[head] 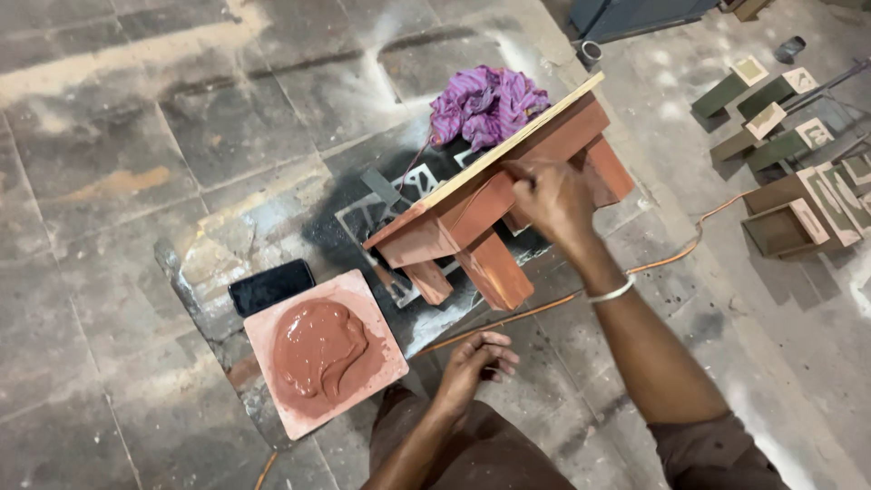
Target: The person applies a pinkish paste to a small wooden stool using a small rectangular card. They repeatedly scoop the paste from a container and spread it over the stool's legs and top surface, smoothing the material by hand.
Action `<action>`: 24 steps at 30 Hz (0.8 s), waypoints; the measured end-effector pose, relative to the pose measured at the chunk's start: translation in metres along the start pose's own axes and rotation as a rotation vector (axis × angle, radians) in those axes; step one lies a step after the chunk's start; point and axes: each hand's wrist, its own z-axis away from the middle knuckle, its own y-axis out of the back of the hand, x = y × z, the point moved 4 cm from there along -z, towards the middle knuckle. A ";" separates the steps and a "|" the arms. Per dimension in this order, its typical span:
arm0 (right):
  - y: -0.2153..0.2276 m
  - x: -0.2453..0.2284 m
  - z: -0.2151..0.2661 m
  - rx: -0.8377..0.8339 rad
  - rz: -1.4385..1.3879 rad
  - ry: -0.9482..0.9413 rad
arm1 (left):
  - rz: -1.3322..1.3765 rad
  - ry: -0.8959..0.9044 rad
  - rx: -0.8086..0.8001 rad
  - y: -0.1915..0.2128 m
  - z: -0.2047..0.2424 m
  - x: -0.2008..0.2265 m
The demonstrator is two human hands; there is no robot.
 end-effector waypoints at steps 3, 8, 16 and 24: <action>-0.004 -0.051 0.043 0.068 -0.074 0.289 | 0.023 0.009 0.089 0.020 0.002 -0.007; 0.002 -0.070 0.089 -0.149 0.009 0.580 | -0.013 -0.064 0.076 0.024 -0.003 0.011; -0.021 0.044 0.103 -0.116 -1.960 -0.517 | -0.073 -0.317 -0.032 -0.071 -0.011 0.089; 0.015 0.089 0.096 0.069 -1.414 -0.088 | -0.079 -0.620 0.098 -0.116 -0.068 0.106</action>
